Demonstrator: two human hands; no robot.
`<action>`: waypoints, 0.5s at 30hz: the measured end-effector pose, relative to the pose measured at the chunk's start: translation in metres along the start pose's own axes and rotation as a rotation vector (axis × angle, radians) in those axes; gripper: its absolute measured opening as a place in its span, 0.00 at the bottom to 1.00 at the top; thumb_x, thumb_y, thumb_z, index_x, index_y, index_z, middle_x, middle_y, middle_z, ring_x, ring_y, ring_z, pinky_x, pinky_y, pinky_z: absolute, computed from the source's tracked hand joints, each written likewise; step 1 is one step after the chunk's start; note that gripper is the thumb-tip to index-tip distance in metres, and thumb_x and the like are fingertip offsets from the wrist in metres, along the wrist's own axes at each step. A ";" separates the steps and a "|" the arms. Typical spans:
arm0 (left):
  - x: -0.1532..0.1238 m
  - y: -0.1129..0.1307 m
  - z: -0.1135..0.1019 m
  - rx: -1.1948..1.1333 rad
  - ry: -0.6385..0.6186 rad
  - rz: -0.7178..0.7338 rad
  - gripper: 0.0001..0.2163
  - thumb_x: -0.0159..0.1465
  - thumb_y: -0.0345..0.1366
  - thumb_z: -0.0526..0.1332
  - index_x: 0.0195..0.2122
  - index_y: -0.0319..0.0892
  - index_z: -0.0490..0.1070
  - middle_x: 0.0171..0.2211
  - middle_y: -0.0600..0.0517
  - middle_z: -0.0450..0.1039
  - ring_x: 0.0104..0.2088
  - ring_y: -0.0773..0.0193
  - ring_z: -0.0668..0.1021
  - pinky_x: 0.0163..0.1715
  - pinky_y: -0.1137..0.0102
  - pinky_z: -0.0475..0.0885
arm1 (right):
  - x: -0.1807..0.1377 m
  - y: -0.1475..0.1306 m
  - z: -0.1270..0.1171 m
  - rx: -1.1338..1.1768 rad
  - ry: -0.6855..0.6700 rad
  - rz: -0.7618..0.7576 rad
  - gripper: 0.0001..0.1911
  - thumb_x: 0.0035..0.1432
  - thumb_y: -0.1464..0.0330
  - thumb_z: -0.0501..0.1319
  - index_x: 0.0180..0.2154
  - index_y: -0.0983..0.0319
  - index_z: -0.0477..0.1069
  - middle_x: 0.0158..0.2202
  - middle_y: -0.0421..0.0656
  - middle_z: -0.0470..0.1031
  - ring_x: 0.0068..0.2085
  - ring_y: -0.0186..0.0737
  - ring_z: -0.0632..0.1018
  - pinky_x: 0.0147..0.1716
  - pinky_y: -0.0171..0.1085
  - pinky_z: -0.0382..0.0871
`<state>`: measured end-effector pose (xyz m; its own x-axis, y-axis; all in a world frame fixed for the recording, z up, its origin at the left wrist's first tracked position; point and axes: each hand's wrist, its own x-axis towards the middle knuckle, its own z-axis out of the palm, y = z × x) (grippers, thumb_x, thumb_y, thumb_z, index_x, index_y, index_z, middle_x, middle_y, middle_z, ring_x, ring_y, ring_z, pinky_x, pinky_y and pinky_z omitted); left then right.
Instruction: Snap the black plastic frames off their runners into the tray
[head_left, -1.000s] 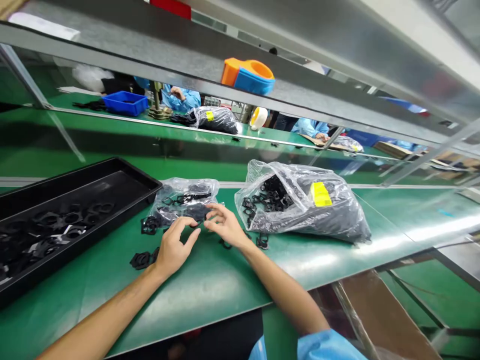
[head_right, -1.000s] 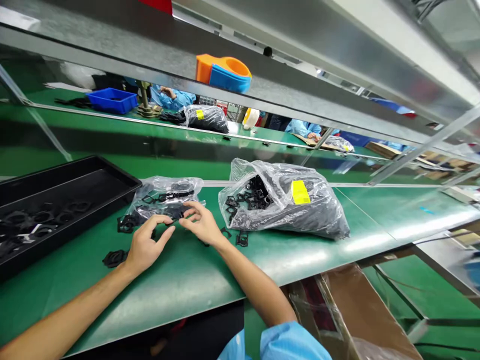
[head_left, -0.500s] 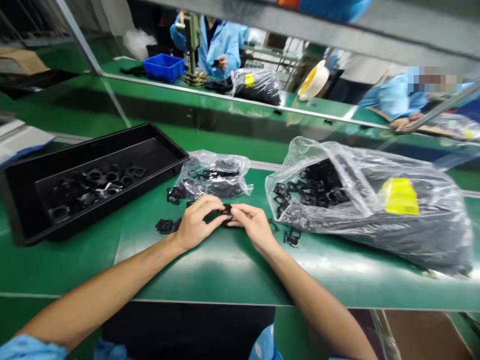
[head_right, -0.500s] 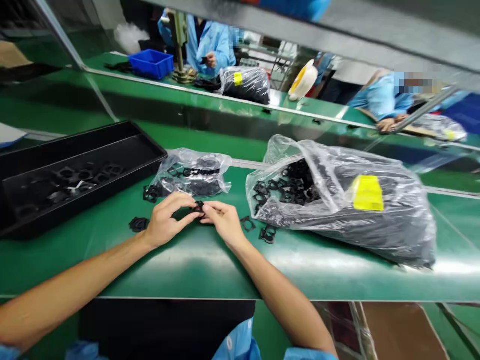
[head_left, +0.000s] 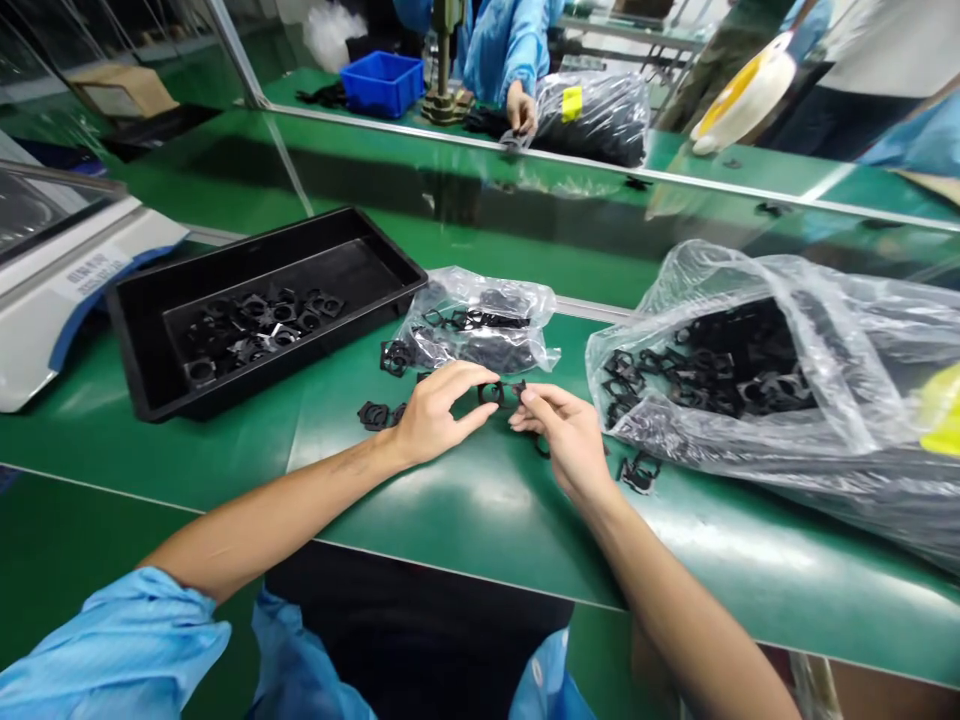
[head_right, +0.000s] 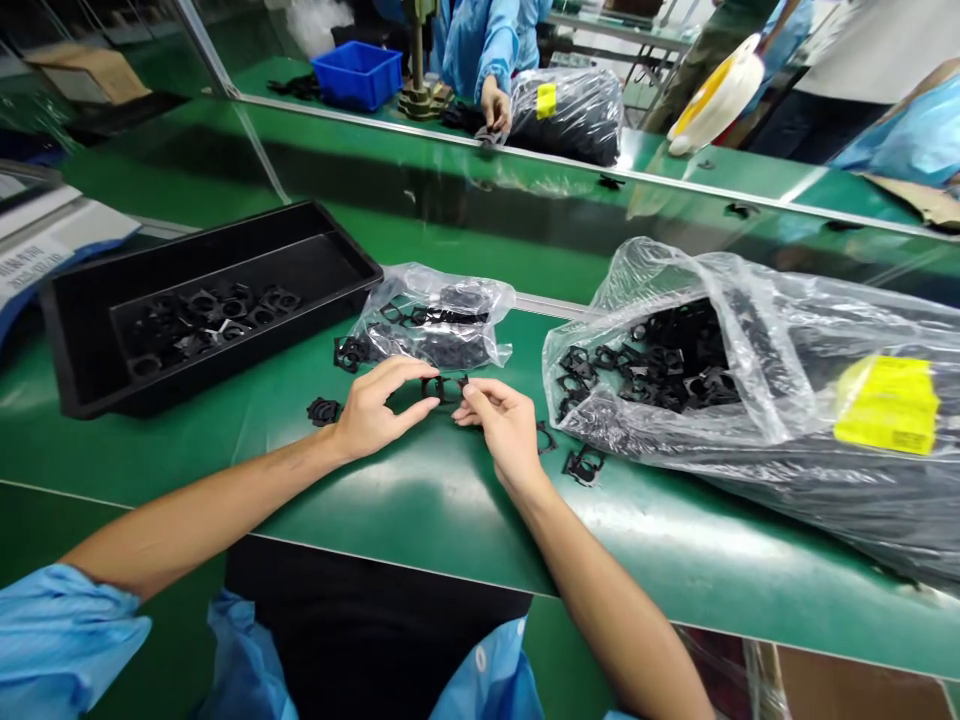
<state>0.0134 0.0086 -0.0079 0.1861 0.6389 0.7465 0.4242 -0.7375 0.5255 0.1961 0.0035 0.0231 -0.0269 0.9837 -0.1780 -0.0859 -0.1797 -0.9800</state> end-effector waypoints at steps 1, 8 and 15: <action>0.001 0.000 0.000 0.017 0.004 0.010 0.10 0.65 0.33 0.65 0.47 0.41 0.73 0.41 0.46 0.79 0.42 0.60 0.80 0.46 0.64 0.75 | 0.000 0.000 0.001 0.015 -0.008 0.022 0.20 0.42 0.54 0.76 0.29 0.62 0.76 0.22 0.39 0.76 0.24 0.34 0.77 0.27 0.33 0.74; 0.000 0.001 -0.002 0.074 -0.049 0.030 0.10 0.66 0.33 0.64 0.49 0.41 0.74 0.42 0.46 0.78 0.43 0.59 0.79 0.46 0.62 0.74 | -0.002 0.001 0.003 0.007 -0.065 0.024 0.21 0.41 0.54 0.77 0.29 0.62 0.76 0.23 0.40 0.79 0.26 0.36 0.80 0.29 0.34 0.76; 0.000 0.000 -0.002 0.038 -0.086 0.021 0.10 0.66 0.33 0.64 0.48 0.43 0.75 0.42 0.47 0.77 0.43 0.60 0.79 0.47 0.61 0.75 | -0.002 0.002 0.002 -0.033 -0.114 -0.008 0.20 0.43 0.54 0.76 0.30 0.62 0.77 0.23 0.40 0.79 0.25 0.35 0.79 0.30 0.35 0.76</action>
<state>0.0118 0.0083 -0.0071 0.2703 0.6408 0.7185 0.4519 -0.7434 0.4931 0.1944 0.0012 0.0214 -0.1391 0.9771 -0.1608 -0.0538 -0.1696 -0.9841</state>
